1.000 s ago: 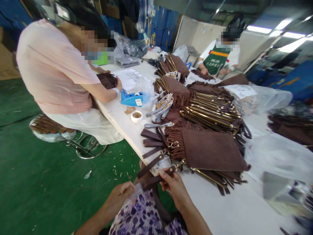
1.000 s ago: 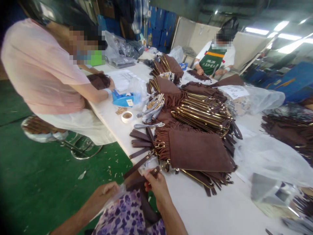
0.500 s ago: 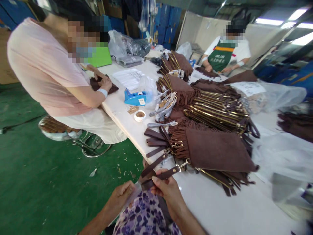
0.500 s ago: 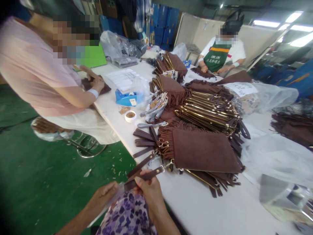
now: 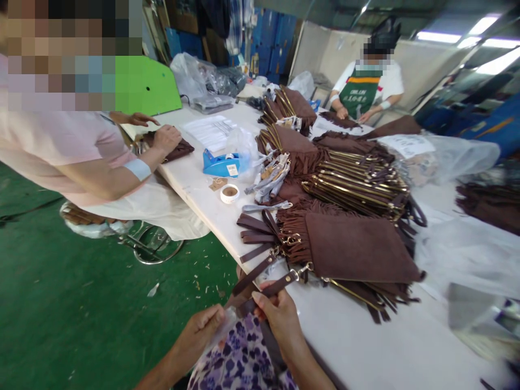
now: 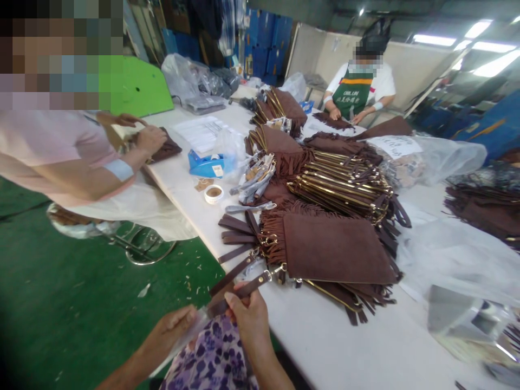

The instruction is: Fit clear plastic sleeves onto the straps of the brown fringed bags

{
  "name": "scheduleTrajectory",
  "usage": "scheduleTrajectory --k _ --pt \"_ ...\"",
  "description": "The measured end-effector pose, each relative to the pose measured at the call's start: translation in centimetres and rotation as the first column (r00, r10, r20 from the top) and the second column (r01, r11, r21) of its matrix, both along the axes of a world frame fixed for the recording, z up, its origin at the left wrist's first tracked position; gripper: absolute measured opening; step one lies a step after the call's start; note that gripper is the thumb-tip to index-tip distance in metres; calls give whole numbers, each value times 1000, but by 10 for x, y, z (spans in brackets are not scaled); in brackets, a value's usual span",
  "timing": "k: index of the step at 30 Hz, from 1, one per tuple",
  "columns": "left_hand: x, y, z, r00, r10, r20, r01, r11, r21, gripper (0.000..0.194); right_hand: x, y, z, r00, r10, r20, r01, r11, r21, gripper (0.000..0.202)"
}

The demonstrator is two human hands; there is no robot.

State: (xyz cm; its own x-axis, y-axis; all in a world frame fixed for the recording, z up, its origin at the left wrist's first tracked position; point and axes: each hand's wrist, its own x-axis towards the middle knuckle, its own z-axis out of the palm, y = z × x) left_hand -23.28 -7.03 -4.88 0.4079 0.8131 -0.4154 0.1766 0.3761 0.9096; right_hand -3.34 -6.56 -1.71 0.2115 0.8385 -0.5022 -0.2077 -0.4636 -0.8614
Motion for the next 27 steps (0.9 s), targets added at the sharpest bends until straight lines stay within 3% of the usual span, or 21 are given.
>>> scheduleTrajectory --k 8,13,27 --pt "4 0 6 991 -4 -131 19 994 111 45 -2 -1 6 999 27 36 -27 1000 5 27" --pt "8 -2 9 976 -9 -219 52 980 191 45 -2 0 10 995 25 -95 -24 1000 19 34" --pt "11 -5 13 976 20 -219 21 983 182 42 5 -3 -2 999 -20 -37 20 1000 0 31"
